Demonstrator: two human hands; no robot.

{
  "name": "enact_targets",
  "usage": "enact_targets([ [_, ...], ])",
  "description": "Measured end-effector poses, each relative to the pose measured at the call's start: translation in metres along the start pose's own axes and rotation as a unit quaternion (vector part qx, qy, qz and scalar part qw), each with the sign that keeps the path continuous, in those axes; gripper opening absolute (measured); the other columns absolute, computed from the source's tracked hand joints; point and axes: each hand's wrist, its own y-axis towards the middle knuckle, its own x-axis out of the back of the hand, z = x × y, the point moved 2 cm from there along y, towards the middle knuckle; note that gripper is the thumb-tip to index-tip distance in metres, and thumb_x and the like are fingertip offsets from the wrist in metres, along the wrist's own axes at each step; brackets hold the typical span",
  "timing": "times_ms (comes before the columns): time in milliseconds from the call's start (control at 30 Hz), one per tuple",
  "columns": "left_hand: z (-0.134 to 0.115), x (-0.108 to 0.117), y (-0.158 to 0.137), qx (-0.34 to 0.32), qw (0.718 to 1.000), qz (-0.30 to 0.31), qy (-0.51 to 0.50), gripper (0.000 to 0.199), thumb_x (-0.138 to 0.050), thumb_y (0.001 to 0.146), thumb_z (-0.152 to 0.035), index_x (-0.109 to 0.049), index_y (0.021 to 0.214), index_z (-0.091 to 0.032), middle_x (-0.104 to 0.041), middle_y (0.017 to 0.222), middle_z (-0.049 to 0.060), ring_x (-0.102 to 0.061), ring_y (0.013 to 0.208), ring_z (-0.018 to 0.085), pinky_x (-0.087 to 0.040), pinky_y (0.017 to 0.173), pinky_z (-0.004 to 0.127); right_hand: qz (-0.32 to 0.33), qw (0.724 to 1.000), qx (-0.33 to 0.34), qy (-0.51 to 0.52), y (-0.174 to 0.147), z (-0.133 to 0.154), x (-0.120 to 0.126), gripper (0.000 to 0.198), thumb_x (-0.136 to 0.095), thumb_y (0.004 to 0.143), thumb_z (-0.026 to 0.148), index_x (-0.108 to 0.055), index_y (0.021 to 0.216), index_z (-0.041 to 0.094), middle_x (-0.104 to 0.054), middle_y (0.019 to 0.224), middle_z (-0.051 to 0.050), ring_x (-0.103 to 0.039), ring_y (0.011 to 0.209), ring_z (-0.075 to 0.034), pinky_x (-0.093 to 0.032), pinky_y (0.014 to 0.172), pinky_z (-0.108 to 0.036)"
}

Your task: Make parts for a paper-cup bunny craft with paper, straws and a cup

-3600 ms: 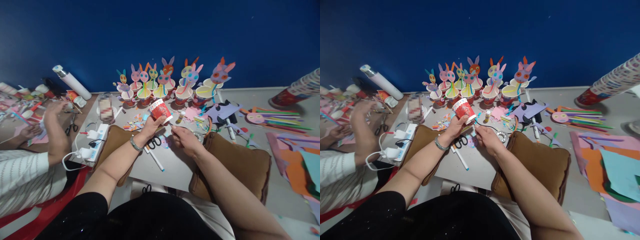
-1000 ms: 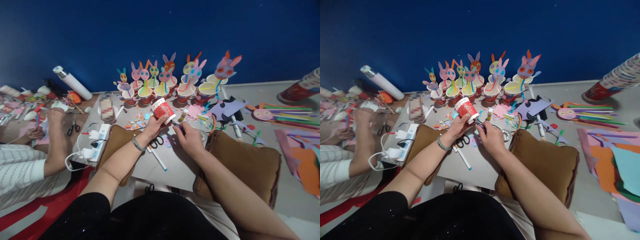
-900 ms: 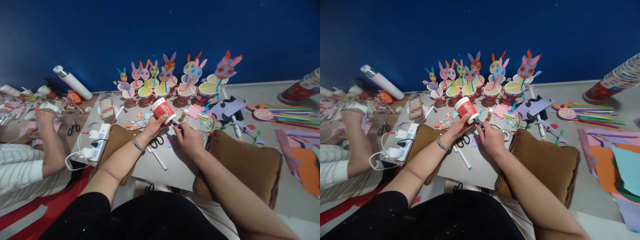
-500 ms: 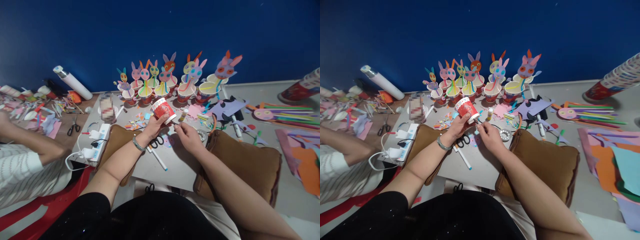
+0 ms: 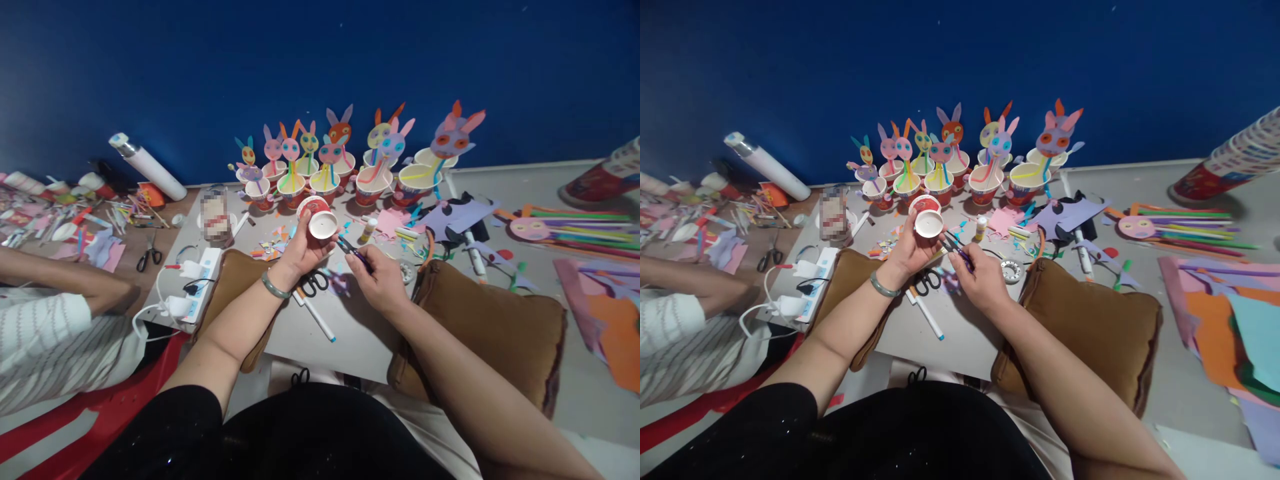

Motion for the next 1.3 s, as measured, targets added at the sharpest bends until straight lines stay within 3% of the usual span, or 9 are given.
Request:
enact_targets([
  [300,0.0,-0.003,-0.004,0.009,1.0,0.004,0.008,0.052,-0.067,0.072,-0.068,-0.067,0.089,-0.019,-0.069,0.078,0.007,-0.064,0.071,0.018,-0.053,0.065,0.031,0.014,1.0,0.011,-0.014,-0.001,0.0,-0.001,0.033,-0.043,0.093,0.052,-0.052,0.081,0.022,-0.052,0.058,0.001,-0.042,0.053,-0.014,-0.032,0.057,-0.027],
  [700,0.006,-0.005,-0.004,0.012,1.0,0.009,0.009,0.051,-0.074,0.068,-0.062,-0.065,0.095,-0.019,-0.071,0.087,0.007,-0.069,0.091,0.026,-0.053,0.067,0.031,0.021,0.999,0.014,-0.022,-0.001,0.0,-0.001,0.035,-0.041,0.094,0.052,-0.053,0.08,0.022,-0.052,0.058,0.0,-0.043,0.052,-0.014,-0.032,0.058,-0.028],
  [900,0.008,-0.008,-0.005,0.018,0.999,0.033,0.004,0.044,-0.076,0.07,-0.055,-0.065,0.093,-0.018,-0.069,0.082,0.006,-0.07,0.081,0.023,-0.053,0.061,0.029,0.01,0.999,0.01,-0.034,0.0,-0.003,-0.002,0.035,-0.042,0.094,0.052,-0.053,0.08,0.022,-0.051,0.057,0.001,-0.042,0.052,-0.014,-0.031,0.057,-0.027],
  [1167,0.011,-0.008,-0.006,0.047,0.999,0.016,-0.004,0.038,-0.07,0.079,-0.048,-0.064,0.097,-0.016,-0.069,0.079,0.003,-0.069,0.075,0.018,-0.054,0.065,0.028,0.007,0.999,0.01,-0.039,0.002,-0.007,-0.004,0.037,-0.042,0.094,0.053,-0.053,0.081,0.021,-0.05,0.057,0.002,-0.043,0.052,-0.013,-0.03,0.057,-0.026],
  [1300,0.011,-0.009,-0.006,0.038,0.998,0.042,-0.022,0.036,-0.074,0.076,-0.044,-0.063,0.096,-0.016,-0.07,0.081,0.003,-0.068,0.073,0.016,-0.055,0.068,0.027,0.004,0.999,0.003,-0.039,0.002,-0.009,-0.004,0.037,-0.041,0.094,0.053,-0.052,0.08,0.021,-0.049,0.058,0.002,-0.043,0.054,-0.013,-0.029,0.057,-0.026],
])
